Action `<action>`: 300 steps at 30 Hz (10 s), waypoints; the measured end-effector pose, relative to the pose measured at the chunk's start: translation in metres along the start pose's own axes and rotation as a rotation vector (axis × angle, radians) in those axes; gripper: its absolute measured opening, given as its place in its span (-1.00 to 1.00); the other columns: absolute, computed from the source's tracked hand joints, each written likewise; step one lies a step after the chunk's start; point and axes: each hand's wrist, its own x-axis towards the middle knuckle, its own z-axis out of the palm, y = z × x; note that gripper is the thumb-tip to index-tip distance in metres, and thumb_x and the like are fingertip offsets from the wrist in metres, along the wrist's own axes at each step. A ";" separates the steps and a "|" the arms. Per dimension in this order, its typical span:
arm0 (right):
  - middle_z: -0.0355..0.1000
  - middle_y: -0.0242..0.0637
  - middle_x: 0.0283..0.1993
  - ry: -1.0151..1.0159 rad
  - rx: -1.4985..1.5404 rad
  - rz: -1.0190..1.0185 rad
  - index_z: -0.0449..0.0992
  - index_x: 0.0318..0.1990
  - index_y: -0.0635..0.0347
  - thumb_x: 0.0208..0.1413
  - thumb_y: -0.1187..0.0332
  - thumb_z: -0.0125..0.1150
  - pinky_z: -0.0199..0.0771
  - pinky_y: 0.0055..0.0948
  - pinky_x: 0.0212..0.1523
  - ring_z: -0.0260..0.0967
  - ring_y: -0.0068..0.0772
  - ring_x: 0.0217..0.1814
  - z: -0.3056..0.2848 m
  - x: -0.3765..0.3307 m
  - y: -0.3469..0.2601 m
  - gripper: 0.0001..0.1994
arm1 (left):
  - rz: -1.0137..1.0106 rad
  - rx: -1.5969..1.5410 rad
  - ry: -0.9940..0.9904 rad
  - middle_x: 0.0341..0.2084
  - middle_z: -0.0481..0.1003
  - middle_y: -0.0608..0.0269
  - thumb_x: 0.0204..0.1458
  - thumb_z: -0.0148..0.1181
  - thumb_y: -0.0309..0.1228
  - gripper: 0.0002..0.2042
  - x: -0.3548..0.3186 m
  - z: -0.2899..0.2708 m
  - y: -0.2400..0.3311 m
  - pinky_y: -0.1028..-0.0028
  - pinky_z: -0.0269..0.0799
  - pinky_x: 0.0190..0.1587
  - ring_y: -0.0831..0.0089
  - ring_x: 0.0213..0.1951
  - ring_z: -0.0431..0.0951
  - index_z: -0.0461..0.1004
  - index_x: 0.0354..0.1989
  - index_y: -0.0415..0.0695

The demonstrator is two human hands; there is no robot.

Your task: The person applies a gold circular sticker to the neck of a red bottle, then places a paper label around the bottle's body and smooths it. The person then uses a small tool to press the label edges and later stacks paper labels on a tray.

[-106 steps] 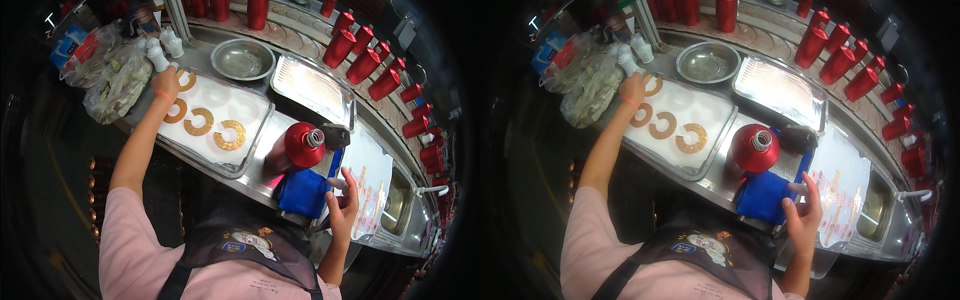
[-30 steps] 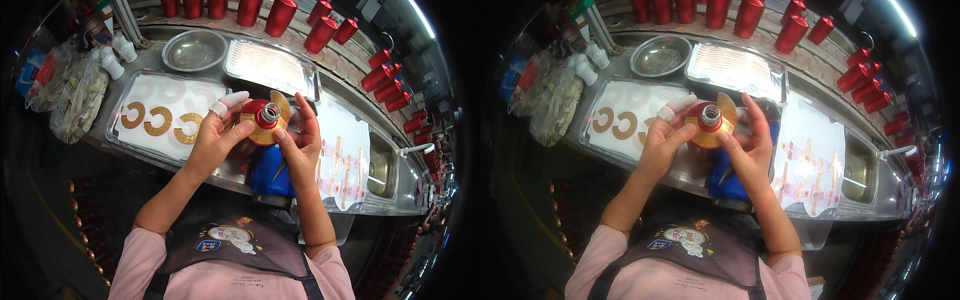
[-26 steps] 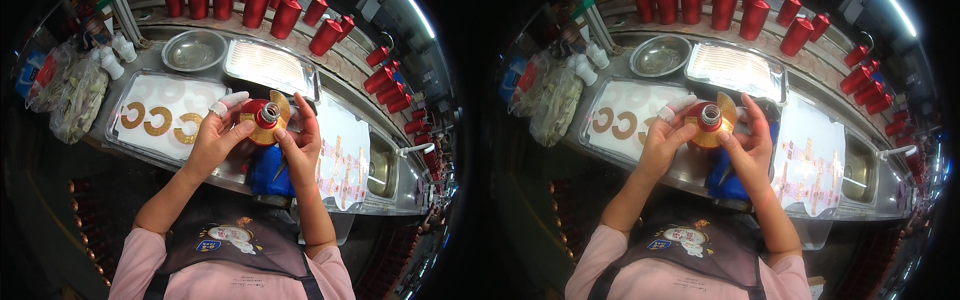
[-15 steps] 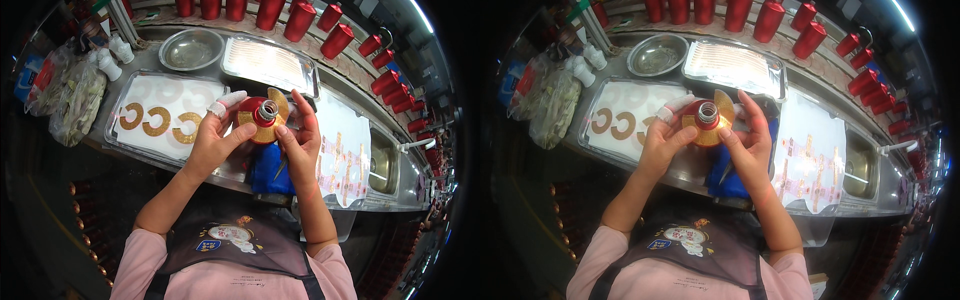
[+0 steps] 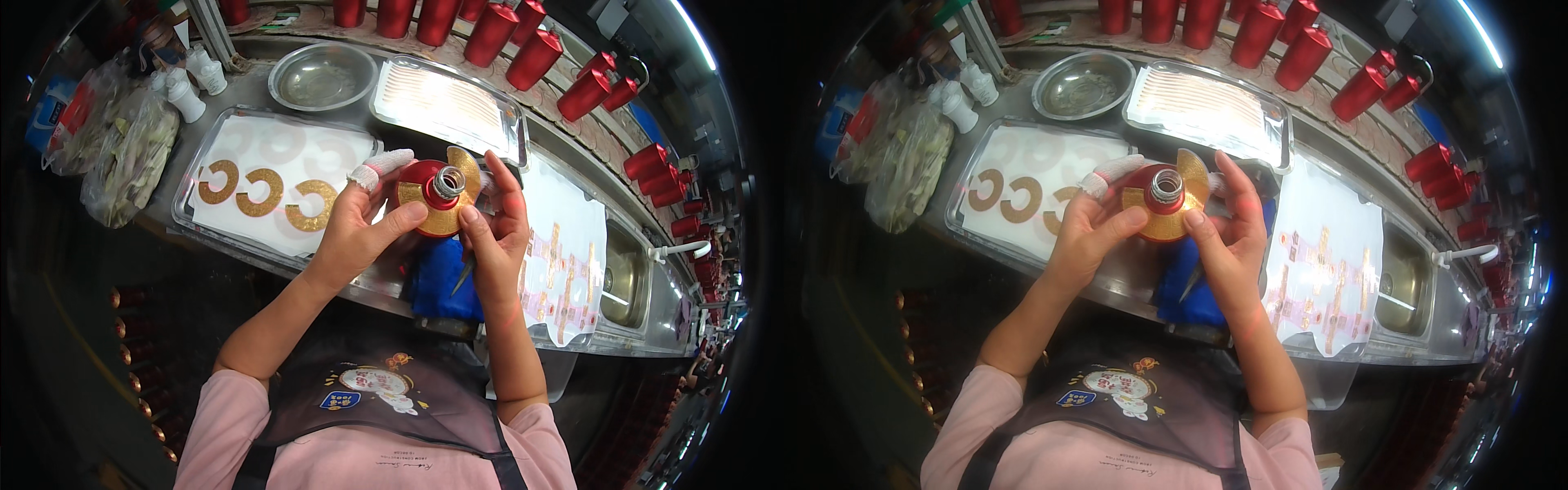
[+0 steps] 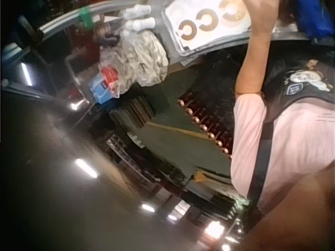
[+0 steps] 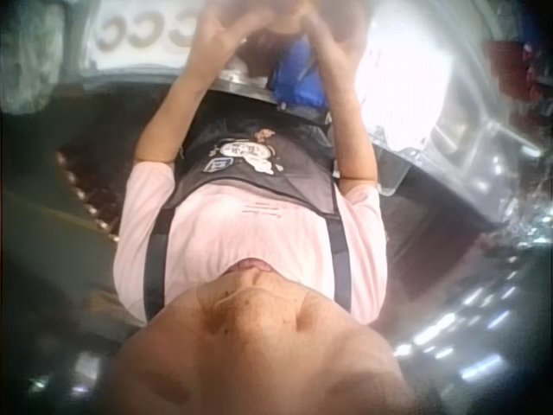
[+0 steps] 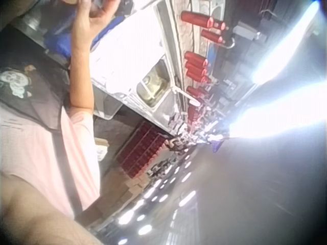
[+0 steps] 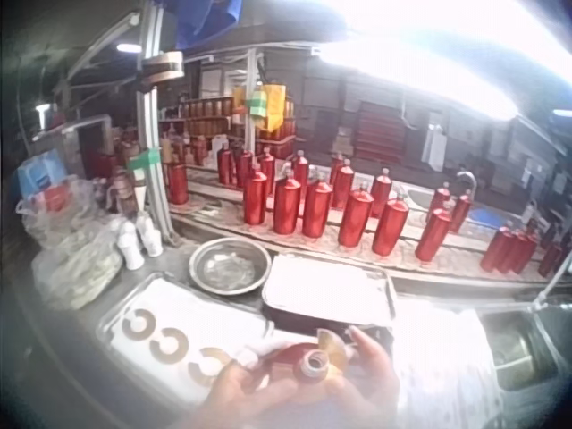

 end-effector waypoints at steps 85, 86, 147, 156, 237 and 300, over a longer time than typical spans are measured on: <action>0.38 -0.32 0.01 0.056 -0.003 -0.014 0.36 0.30 0.18 0.13 0.56 0.19 0.31 -0.81 -0.36 0.27 -0.88 -0.35 -0.002 -0.015 -0.003 -0.47 | -0.024 0.184 -0.110 0.07 0.47 0.21 -0.01 0.42 -0.45 -0.43 -0.002 0.005 0.021 0.42 0.39 0.19 0.45 0.12 0.47 0.37 0.21 -0.19; 0.37 -0.34 0.00 0.031 -0.060 0.001 0.39 0.28 0.16 0.13 0.50 0.24 0.26 -0.82 -0.43 0.20 -0.90 -0.41 -0.001 -0.016 -0.004 -0.49 | -0.028 0.187 -0.102 0.07 0.47 0.21 -0.02 0.41 -0.45 -0.44 -0.003 0.006 0.021 0.42 0.39 0.19 0.45 0.11 0.47 0.38 0.20 -0.18; 0.47 -0.19 -0.32 0.080 -0.463 -0.195 0.50 -0.20 0.28 -0.03 0.49 0.36 0.44 -0.48 -0.21 0.45 -0.44 -0.27 0.002 -0.025 -0.027 -0.77 | 0.111 0.499 -0.200 0.20 0.39 0.14 -0.27 0.58 -0.46 -0.18 -0.011 -0.007 0.013 0.36 0.31 0.27 0.34 0.21 0.42 0.31 0.27 -0.19; 0.50 -0.38 -0.27 0.009 -0.434 -0.288 0.52 -0.17 0.28 0.05 0.48 0.37 0.42 -0.63 -0.17 0.40 -0.67 -0.21 0.001 -0.010 -0.030 -0.79 | 0.114 0.569 -0.198 0.25 0.34 0.11 -0.28 0.55 -0.53 -0.16 -0.013 -0.009 0.012 0.33 0.31 0.29 0.32 0.24 0.40 0.28 0.29 -0.20; 0.55 -0.22 -0.32 -0.092 -0.723 -0.544 0.63 -0.22 0.21 -0.23 0.71 0.40 0.44 -0.40 -0.29 0.46 -0.23 -0.28 0.016 -0.025 -0.034 -0.66 | 0.334 0.497 0.049 0.09 0.35 0.00 -0.27 0.57 -0.29 -0.22 -0.007 0.018 -0.018 0.14 0.29 0.22 -0.02 0.19 0.34 0.29 0.18 -0.18; 0.54 -0.19 -0.39 -0.447 -0.755 0.039 0.61 -0.25 0.39 -0.09 0.40 0.42 0.47 -0.48 -0.19 0.48 -0.51 -0.28 0.017 0.112 -0.029 -0.74 | -0.267 0.353 -0.431 0.15 0.43 0.20 -0.39 0.62 -0.45 -0.03 0.009 -0.037 0.020 0.43 0.21 0.31 0.46 0.20 0.39 0.22 0.33 -0.22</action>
